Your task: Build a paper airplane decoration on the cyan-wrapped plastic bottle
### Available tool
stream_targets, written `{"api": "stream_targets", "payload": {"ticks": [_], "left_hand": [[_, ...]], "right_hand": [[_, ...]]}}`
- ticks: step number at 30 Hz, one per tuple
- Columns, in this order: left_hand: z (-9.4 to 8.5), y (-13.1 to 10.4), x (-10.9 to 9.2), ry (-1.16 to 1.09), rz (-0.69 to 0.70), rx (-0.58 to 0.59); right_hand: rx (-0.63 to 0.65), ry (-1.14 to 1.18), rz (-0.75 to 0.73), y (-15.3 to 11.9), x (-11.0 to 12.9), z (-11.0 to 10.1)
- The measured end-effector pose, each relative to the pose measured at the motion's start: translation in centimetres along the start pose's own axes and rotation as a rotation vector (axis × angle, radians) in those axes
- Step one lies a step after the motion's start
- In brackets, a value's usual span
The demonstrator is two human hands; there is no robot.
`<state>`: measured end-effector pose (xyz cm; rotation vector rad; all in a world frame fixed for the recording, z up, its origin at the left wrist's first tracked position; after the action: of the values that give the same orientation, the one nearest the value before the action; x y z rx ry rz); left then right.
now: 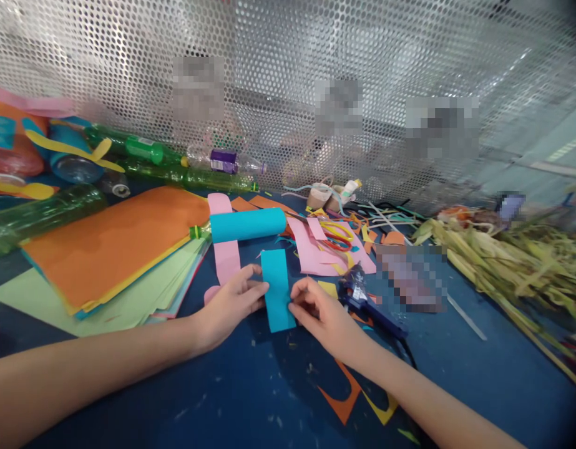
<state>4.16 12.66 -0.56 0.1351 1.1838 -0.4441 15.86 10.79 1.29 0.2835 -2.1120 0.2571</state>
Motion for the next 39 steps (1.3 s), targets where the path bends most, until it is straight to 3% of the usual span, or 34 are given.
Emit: {"api": "stream_targets", "payload": {"ticks": [4,10,25,39], "left_hand": [[-0.4,0.1,0.2,0.05,0.034,-0.02],[-0.2,0.2,0.2,0.228,0.08,0.048],[1.0,0.3,-0.1,0.184,0.12,0.143],[1.2,0.1,-0.8,0.242,0.12,0.085]], "right_hand": [[0.036,0.017,0.007,0.1,-0.3,0.2],[0.04,-0.014,0.014,0.2,-0.6,0.2],[0.015,-0.032,-0.046,0.2,-0.1,0.4],[-0.02,-0.093,-0.098,-0.1,0.5,0.1]]}}
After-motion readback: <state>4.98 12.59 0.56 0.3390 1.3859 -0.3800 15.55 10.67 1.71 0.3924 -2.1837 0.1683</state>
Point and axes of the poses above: each hand's wrist, its own y-axis towards the middle knuckle, its own z-axis out of the palm, x = y × z, the point moved 9 cm from there along y, towards the middle knuckle, and after that the axes turned 5 degrees about z, right-handed, at the moved point
